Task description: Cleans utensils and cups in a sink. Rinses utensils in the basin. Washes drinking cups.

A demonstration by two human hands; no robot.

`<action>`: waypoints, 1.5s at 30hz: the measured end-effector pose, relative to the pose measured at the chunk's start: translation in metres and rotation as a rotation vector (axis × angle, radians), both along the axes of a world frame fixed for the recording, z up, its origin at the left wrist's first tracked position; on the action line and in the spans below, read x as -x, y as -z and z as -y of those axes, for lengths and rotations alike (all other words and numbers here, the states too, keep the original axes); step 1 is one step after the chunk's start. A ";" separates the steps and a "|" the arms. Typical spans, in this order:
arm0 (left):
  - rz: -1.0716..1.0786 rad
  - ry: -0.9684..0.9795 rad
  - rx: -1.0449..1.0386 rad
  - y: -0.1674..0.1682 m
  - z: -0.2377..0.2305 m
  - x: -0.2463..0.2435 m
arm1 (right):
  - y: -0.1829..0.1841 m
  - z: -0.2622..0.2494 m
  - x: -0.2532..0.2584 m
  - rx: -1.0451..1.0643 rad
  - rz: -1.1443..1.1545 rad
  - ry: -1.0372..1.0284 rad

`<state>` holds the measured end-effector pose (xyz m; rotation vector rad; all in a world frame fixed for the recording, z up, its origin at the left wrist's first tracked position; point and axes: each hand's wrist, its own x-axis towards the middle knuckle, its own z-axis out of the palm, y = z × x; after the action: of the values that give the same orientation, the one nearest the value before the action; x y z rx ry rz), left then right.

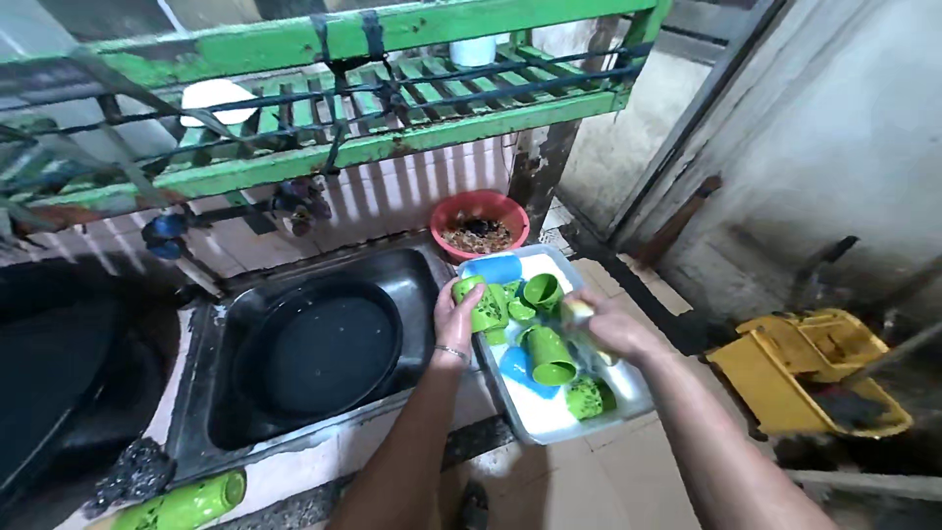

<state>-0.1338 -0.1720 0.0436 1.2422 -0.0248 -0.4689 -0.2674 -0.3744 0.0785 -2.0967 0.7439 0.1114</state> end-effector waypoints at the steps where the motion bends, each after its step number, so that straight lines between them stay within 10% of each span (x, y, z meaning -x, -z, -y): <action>1: 0.021 -0.025 0.002 0.000 0.002 0.000 | -0.019 -0.016 -0.006 -0.020 0.108 0.051; 13: -0.127 -0.293 -0.291 -0.004 -0.017 -0.047 | -0.015 -0.171 -0.140 0.365 0.158 -0.048; 23: -0.284 -0.016 -0.316 0.013 -0.077 -0.087 | 0.009 -0.209 -0.178 0.317 0.056 -0.049; 26: 0.051 0.366 -0.349 0.016 -0.101 -0.075 | 0.015 -0.170 -0.207 0.139 -0.008 -0.151; 28: 0.272 0.524 -0.773 0.006 -0.102 -0.079 | 0.009 -0.183 -0.212 0.209 -0.183 -0.162; 33: 0.423 0.531 -1.068 0.005 -0.108 -0.072 | 0.002 -0.219 -0.215 0.433 -0.381 -0.192; 39: 0.363 0.490 -0.936 0.019 -0.116 -0.075 | 0.000 -0.247 -0.200 0.559 -0.361 -0.162; 41: 0.418 0.404 -0.775 0.026 -0.119 -0.075 | 0.004 -0.223 -0.208 0.294 -0.285 -0.110; 45: -0.298 -0.048 -0.071 0.036 -0.107 -0.078 | 0.042 -0.197 -0.209 -0.156 0.048 -0.002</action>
<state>-0.0556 -0.0649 0.0080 1.2291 0.2756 -0.6130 -0.0585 -0.1770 0.0370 -1.9451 0.6817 0.1159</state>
